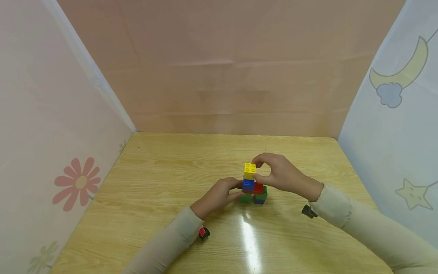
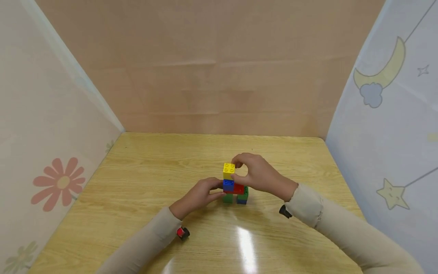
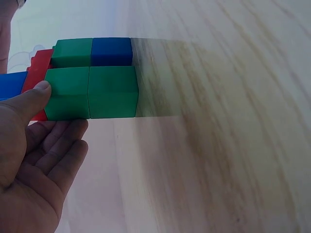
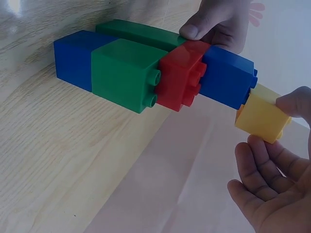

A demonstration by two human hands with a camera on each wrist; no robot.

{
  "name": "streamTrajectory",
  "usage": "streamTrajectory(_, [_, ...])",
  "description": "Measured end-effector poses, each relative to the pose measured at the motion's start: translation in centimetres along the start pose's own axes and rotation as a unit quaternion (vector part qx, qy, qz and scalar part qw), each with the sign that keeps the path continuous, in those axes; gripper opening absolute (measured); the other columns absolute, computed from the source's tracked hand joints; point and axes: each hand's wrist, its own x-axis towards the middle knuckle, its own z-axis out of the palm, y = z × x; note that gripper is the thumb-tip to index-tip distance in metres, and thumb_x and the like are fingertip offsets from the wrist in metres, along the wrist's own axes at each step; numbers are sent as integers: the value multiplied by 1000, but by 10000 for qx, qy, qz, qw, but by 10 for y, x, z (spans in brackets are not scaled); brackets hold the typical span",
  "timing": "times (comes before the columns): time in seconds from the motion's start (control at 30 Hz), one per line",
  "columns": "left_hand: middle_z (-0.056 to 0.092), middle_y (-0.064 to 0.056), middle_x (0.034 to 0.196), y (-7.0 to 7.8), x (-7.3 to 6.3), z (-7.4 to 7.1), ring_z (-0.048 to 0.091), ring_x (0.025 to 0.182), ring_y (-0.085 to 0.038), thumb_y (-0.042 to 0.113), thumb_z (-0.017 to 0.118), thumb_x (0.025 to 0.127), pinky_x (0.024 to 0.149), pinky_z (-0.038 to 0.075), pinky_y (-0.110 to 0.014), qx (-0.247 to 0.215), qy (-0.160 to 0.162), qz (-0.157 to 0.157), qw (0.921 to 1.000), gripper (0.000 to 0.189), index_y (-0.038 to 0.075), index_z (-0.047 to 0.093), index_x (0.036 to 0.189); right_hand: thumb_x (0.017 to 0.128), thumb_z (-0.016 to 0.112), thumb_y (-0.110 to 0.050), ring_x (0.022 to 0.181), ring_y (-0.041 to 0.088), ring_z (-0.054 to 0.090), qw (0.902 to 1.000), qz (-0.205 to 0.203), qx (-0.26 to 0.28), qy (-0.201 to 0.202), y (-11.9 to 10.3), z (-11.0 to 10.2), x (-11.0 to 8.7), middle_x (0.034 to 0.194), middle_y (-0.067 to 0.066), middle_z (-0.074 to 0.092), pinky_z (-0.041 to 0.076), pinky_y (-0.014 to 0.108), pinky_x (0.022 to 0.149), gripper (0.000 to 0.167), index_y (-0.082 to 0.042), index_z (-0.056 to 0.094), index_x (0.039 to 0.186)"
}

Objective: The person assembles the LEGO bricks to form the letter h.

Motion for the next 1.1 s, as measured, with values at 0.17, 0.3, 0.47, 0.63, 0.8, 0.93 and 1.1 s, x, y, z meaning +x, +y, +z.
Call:
streamTrajectory(0.17, [64,10,114,0,1,0,59,106,-2,37,62,95,92,49,-23,41,-10,-16,10000,39,18,63,128,81,78,-30,87,8,60,10000,-11,1,9,0,0,-1,95,-9,65,53,34,77,33,-13,67,108])
streamTrajectory(0.3, [64,10,113,-2,2,1,60,106,-3,36,62,95,92,49,-22,68,-8,-6,10000,38,18,64,128,81,79,-29,87,8,60,10000,-15,-5,15,1,1,-2,96,-8,65,54,34,78,34,-12,67,108])
streamTrajectory(0.47, [64,10,113,-3,3,2,60,106,-3,37,62,95,91,49,-22,46,-11,-8,10000,38,18,64,128,81,79,-29,87,8,61,10000,-45,-4,-23,2,1,-2,96,-8,65,54,35,79,35,-12,67,109])
streamTrajectory(0.63, [64,10,114,-3,2,2,59,107,-2,40,60,95,92,49,-24,23,32,-72,10000,40,19,63,129,82,79,-29,88,8,61,9999,-111,-58,-33,3,-1,-2,97,-7,65,54,36,80,36,-13,66,111])
streamTrajectory(0.8, [63,10,114,-2,3,1,59,108,-3,39,61,94,93,49,-23,14,12,-114,9999,40,20,63,129,82,78,-29,88,8,61,9999,-112,-6,-91,2,-3,-2,97,-6,66,54,37,79,35,-13,66,111])
streamTrajectory(0.93, [63,11,115,-4,3,1,59,108,-3,38,62,94,92,49,-22,15,-17,-130,9999,39,21,63,129,83,77,-28,88,7,60,9998,-77,72,-180,0,-2,-3,97,-8,65,54,36,80,34,-14,66,111])
streamTrajectory(1.1, [63,11,116,-5,2,2,59,108,-3,37,62,94,92,49,-23,-30,-17,-117,9999,39,20,63,130,83,77,-28,88,7,60,9997,-68,95,-204,-2,-1,-5,97,-8,64,54,36,79,34,-14,66,112])
